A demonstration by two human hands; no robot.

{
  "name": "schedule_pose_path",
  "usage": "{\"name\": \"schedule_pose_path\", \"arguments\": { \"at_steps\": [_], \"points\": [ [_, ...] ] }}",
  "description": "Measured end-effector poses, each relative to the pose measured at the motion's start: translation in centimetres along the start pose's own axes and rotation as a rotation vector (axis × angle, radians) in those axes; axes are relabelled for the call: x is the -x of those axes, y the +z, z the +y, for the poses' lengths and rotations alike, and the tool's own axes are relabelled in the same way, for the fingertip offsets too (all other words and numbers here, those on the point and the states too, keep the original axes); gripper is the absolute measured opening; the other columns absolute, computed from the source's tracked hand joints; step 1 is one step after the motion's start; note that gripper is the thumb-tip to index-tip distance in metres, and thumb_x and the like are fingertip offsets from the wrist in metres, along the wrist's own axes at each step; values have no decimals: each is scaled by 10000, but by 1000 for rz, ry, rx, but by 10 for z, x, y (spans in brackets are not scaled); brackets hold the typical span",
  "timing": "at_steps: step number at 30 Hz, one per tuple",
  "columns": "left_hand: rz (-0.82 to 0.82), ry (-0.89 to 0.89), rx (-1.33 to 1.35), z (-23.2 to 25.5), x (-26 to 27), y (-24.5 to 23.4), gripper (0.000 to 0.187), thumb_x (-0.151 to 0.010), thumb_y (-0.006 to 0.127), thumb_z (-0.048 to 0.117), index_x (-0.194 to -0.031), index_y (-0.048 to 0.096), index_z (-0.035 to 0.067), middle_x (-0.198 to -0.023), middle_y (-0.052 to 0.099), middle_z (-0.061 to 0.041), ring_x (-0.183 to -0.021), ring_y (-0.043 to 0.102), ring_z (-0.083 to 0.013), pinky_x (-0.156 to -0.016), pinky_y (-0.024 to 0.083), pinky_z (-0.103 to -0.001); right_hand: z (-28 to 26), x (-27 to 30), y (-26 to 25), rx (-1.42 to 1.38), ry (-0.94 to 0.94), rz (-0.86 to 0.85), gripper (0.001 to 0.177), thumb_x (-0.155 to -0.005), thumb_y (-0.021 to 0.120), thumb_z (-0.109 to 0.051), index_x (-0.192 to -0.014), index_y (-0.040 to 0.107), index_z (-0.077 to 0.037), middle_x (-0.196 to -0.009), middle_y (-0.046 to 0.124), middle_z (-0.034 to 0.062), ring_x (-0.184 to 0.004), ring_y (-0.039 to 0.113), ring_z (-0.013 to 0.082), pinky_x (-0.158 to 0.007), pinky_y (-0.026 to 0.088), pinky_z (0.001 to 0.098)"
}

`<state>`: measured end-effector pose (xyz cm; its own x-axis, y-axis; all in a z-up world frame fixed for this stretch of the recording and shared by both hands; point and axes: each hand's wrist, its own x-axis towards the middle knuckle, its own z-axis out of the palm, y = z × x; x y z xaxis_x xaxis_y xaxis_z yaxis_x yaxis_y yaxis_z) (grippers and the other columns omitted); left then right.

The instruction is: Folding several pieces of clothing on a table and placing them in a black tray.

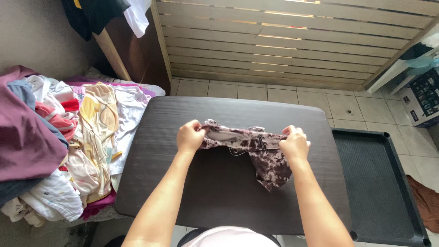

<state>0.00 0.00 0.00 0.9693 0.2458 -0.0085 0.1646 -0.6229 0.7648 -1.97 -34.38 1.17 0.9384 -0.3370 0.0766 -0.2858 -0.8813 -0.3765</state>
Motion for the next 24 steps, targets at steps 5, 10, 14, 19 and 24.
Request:
{"name": "schedule_pose_path", "arguments": {
  "at_steps": [5,10,14,19,24],
  "points": [
    [363,143,81,-3,-2,-1,163,-791,735,140,-731,615,48,-733,675,-98,-663,637,-256,-617,500,-401,-4,8,-22,-207,143,18,395,-758,645,-37,-1147,660,-105,-1219,630,124,-1115,640,302,-942,490,463],
    [408,26,195,5,-2,-8,204,-816,731,94,-735,560,18,-802,658,-89,-695,616,-222,-649,507,-380,37,-12,0,-299,-20,173,387,-734,571,88,-1101,634,-19,-1171,637,185,-1099,643,330,-930,547,428],
    [451,177,346,-7,-18,4,89,-818,639,-26,-843,616,55,-992,627,-80,-763,590,-199,-689,536,-353,54,-32,3,-863,-101,12,230,-696,493,153,-856,597,24,-1181,697,154,-1142,678,276,-968,539,377],
    [283,301,167,-3,-9,-3,317,-704,577,-113,-637,790,111,-1247,692,-36,-959,673,-188,-837,556,-338,44,-23,-21,-736,-298,-33,485,-626,396,193,-793,816,17,-1223,759,138,-1189,667,267,-1054,510,351],
    [40,477,-125,13,5,-6,306,-818,656,12,-576,784,149,-1312,681,-23,-1190,603,-231,-1055,465,-367,38,-27,-22,-433,-201,268,492,-774,510,149,-1167,756,-17,-1275,682,181,-1091,675,310,-978,511,354]
  ]
}}
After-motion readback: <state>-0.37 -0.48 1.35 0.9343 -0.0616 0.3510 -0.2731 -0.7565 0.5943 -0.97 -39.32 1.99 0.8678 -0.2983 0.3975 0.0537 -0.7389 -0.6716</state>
